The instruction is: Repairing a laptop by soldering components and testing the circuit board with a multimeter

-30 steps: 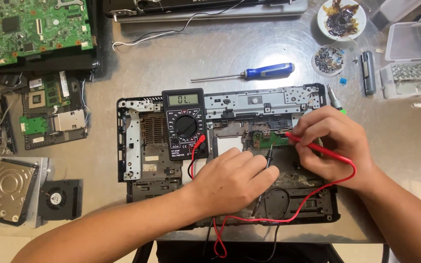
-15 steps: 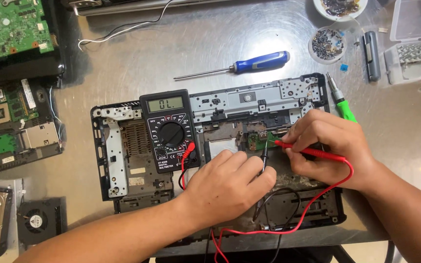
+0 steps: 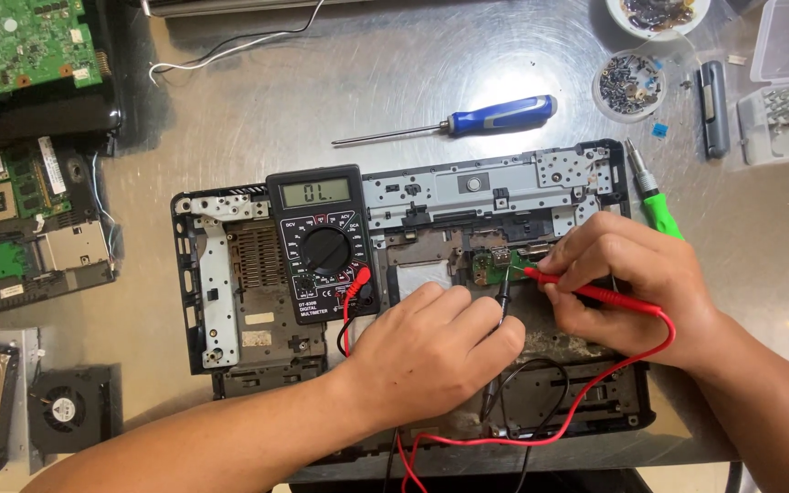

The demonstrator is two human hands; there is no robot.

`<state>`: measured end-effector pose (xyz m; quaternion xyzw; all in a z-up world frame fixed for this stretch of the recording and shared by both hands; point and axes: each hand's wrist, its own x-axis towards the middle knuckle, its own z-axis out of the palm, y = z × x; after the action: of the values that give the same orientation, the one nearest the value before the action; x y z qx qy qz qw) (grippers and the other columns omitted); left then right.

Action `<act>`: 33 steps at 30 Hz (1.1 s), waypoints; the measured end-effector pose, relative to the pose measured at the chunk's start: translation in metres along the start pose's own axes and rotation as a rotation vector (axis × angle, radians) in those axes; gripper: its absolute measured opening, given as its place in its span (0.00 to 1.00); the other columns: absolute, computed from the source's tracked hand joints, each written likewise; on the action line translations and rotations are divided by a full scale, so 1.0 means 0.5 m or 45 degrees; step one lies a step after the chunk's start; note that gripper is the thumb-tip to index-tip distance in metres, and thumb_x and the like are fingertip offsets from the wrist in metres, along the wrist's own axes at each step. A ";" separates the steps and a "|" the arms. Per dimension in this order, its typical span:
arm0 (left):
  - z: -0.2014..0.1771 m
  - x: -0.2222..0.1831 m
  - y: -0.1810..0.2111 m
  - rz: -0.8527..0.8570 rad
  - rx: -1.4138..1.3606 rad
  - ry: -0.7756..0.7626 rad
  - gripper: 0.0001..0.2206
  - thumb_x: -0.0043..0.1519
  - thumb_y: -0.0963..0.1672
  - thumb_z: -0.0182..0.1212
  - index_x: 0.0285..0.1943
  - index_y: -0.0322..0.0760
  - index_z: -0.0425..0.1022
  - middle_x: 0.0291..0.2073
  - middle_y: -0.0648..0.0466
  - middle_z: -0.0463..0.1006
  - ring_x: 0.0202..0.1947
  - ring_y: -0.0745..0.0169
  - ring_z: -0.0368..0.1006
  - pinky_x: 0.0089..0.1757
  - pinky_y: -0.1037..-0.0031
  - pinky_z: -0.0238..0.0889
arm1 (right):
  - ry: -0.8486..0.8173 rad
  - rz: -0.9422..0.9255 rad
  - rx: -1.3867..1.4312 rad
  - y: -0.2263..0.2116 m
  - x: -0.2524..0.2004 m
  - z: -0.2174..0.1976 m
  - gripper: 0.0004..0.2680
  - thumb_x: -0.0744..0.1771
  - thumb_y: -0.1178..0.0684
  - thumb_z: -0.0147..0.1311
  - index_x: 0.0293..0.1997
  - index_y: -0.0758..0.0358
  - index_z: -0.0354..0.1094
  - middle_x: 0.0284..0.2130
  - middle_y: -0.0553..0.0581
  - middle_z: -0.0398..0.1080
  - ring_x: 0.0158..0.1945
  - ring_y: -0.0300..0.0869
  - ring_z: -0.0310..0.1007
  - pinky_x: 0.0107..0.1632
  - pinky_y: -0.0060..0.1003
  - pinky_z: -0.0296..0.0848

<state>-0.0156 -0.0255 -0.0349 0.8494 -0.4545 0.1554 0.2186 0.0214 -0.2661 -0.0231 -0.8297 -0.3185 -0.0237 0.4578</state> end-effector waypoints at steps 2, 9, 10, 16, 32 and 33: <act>0.001 0.000 0.000 0.001 0.005 -0.003 0.03 0.70 0.39 0.51 0.46 0.38 0.70 0.28 0.56 0.63 0.26 0.57 0.60 0.32 0.66 0.55 | 0.002 -0.009 -0.006 0.001 0.001 0.001 0.09 0.62 0.63 0.62 0.25 0.61 0.62 0.30 0.58 0.73 0.36 0.43 0.79 0.41 0.33 0.75; 0.003 -0.001 0.002 -0.034 -0.016 0.033 0.04 0.70 0.38 0.52 0.43 0.39 0.70 0.29 0.56 0.63 0.27 0.58 0.60 0.33 0.68 0.57 | -0.001 0.032 -0.027 -0.005 0.001 0.000 0.09 0.62 0.62 0.63 0.25 0.60 0.62 0.31 0.58 0.74 0.36 0.42 0.80 0.41 0.32 0.76; 0.003 -0.002 0.000 -0.036 -0.013 0.035 0.04 0.70 0.38 0.52 0.43 0.39 0.70 0.29 0.56 0.63 0.27 0.58 0.60 0.33 0.68 0.57 | -0.002 0.029 -0.027 -0.005 0.001 0.001 0.09 0.62 0.62 0.63 0.25 0.60 0.62 0.31 0.58 0.74 0.36 0.42 0.80 0.41 0.32 0.76; 0.005 -0.003 -0.002 -0.013 -0.016 0.009 0.03 0.70 0.39 0.52 0.44 0.39 0.70 0.30 0.56 0.64 0.27 0.57 0.61 0.33 0.67 0.57 | 0.012 0.045 -0.050 -0.003 0.001 0.003 0.10 0.61 0.62 0.63 0.24 0.60 0.61 0.30 0.57 0.75 0.35 0.42 0.79 0.41 0.32 0.74; 0.006 -0.002 -0.001 -0.026 -0.012 0.029 0.05 0.70 0.39 0.53 0.40 0.40 0.69 0.29 0.56 0.64 0.27 0.57 0.61 0.33 0.67 0.57 | 0.038 0.040 -0.079 -0.001 0.003 0.005 0.10 0.62 0.62 0.62 0.24 0.59 0.61 0.30 0.56 0.75 0.34 0.41 0.79 0.40 0.31 0.75; 0.006 -0.002 -0.001 -0.028 -0.017 0.026 0.05 0.70 0.39 0.53 0.40 0.40 0.69 0.29 0.55 0.64 0.27 0.57 0.61 0.33 0.67 0.57 | 0.035 0.046 -0.084 -0.001 0.002 0.004 0.10 0.62 0.62 0.62 0.24 0.58 0.61 0.30 0.56 0.75 0.34 0.40 0.79 0.40 0.31 0.74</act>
<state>-0.0154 -0.0261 -0.0379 0.8512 -0.4441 0.1585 0.2305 0.0213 -0.2638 -0.0237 -0.8496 -0.2962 -0.0373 0.4348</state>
